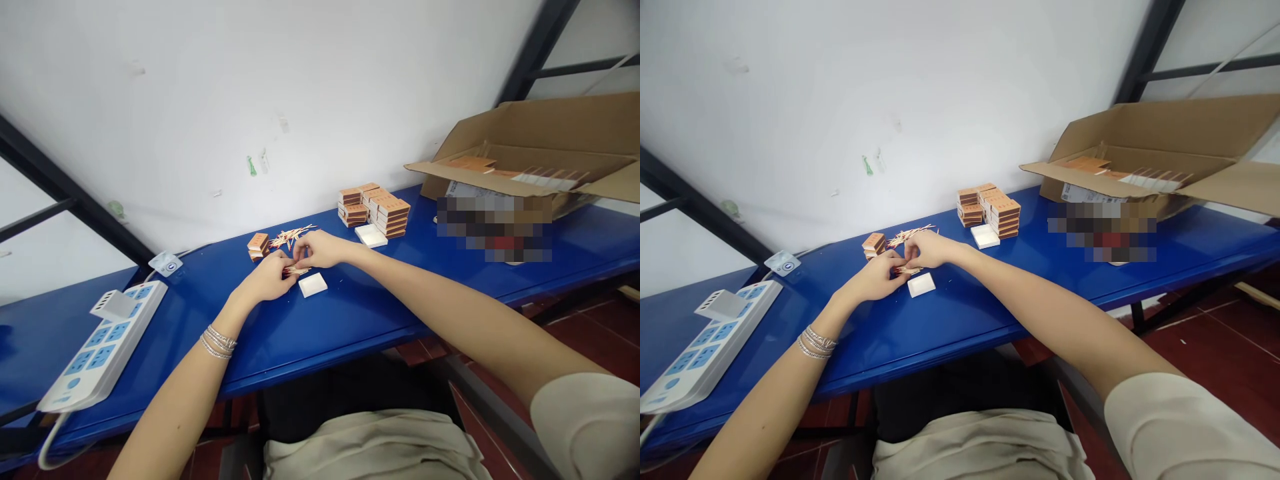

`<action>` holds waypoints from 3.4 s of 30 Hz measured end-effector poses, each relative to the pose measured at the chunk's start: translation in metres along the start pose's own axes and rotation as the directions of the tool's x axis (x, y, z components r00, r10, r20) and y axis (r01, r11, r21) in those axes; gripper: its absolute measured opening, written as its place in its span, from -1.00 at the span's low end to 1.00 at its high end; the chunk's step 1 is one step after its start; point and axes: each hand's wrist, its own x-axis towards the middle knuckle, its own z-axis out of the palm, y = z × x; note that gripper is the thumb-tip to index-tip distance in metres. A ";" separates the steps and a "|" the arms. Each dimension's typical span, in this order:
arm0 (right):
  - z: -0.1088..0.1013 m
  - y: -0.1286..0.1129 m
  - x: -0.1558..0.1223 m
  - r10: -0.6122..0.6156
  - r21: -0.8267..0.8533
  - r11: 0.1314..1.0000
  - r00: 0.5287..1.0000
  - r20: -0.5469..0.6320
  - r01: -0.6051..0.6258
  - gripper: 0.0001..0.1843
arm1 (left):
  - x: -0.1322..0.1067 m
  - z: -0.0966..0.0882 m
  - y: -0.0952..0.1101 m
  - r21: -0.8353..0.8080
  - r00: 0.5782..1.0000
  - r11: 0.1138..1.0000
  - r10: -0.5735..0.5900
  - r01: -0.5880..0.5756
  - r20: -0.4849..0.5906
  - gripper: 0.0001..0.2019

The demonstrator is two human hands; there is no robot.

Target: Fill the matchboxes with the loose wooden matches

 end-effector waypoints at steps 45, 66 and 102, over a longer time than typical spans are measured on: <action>-0.007 -0.011 -0.005 -0.018 -0.058 0.998 0.999 -0.040 0.016 -0.79 | 0.001 -0.008 0.020 0.121 0.995 0.990 -0.069 0.078 -0.073 -0.76; -0.031 -0.016 -0.016 0.153 -0.170 0.980 0.932 0.330 -0.101 -0.42 | -0.008 -0.009 0.044 0.023 0.999 1.000 0.013 -0.014 0.032 -0.76; -0.010 -0.024 -0.012 0.031 -0.091 0.996 0.912 0.409 0.007 -0.45 | -0.014 -0.029 0.014 -0.293 0.951 0.935 -0.111 0.199 0.289 -0.49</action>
